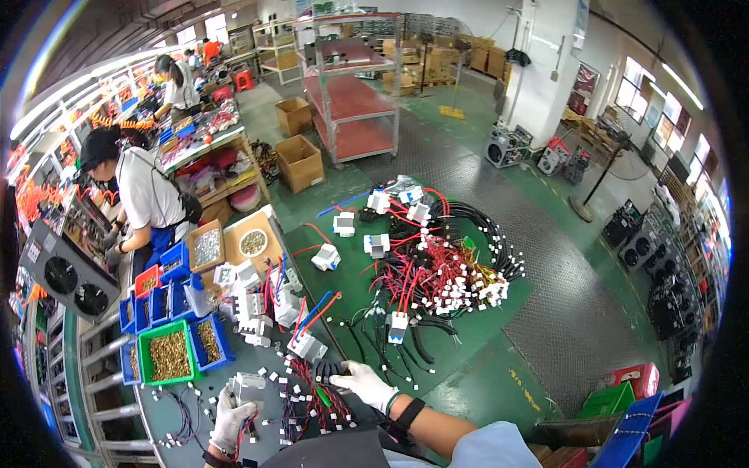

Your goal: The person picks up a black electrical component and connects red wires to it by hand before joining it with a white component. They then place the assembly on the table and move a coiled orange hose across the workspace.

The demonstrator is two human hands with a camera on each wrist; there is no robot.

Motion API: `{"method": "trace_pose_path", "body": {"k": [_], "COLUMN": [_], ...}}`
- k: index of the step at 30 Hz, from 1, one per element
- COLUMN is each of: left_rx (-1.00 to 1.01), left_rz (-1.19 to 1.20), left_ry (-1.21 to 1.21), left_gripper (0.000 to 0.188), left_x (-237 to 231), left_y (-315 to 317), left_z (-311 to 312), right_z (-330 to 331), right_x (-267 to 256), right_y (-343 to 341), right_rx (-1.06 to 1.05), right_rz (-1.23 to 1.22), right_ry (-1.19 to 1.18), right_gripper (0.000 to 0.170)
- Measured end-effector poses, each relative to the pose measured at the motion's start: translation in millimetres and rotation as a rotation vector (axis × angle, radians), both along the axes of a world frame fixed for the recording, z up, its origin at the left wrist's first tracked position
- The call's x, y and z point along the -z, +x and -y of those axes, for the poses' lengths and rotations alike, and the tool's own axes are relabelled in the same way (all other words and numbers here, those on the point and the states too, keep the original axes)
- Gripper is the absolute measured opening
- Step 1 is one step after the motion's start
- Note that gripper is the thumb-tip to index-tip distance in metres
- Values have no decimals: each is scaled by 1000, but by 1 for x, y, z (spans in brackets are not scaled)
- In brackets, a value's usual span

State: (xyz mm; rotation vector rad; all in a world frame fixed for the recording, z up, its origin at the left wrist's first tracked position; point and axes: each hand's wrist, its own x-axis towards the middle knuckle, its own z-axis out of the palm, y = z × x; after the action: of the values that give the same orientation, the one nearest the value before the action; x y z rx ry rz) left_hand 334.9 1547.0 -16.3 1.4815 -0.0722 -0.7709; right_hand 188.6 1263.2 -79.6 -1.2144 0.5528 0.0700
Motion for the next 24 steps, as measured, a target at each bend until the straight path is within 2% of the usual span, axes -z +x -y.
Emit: {"method": "trace_pose_path", "body": {"k": [1,4,5,7,8,11,13,14,15,17,19,21,24], "left_rx": [0,-37,-33,-70,-127,-222,-191,-181,-174,-267,-392,-400,-537], "left_rz": [9,31,32,97,47,79,5,97,189,206,202,396,489], "left_ry": [62,18,22,-34,-37,-4,-52,-38,-25,-2,-14,90,48], "left_gripper": [61,63,63,68,79,89,92,90,88,81,73,61,55], "left_x": [3,17,25,46,58,94,99,105,92,78,30,23,9], "left_y": [6,22,27,36,40,51,52,53,51,43,22,15,-13], "left_z": [1,19,23,29,32,33,25,18,22,14,16,5,-9], "right_z": [9,24,25,28,29,27,26,25,24,20,14,13,15], "right_x": [-5,12,-11,3,3,-5,2,7,10,13,16,15,21], "right_y": [-3,-10,-12,-13,-14,-15,-16,-16,-15,-14,-11,-7,-6], "right_rx": [11,202,285,431,458,520,513,483,449,425,440,426,404], "right_rz": [-27,10,-14,90,98,94,93,77,61,39,111,87,100], "right_ry": [-80,43,35,90,86,114,101,101,102,106,191,188,178], "right_gripper": [41,35,39,36,33,33,34,35,36,36,37,37,34]}}
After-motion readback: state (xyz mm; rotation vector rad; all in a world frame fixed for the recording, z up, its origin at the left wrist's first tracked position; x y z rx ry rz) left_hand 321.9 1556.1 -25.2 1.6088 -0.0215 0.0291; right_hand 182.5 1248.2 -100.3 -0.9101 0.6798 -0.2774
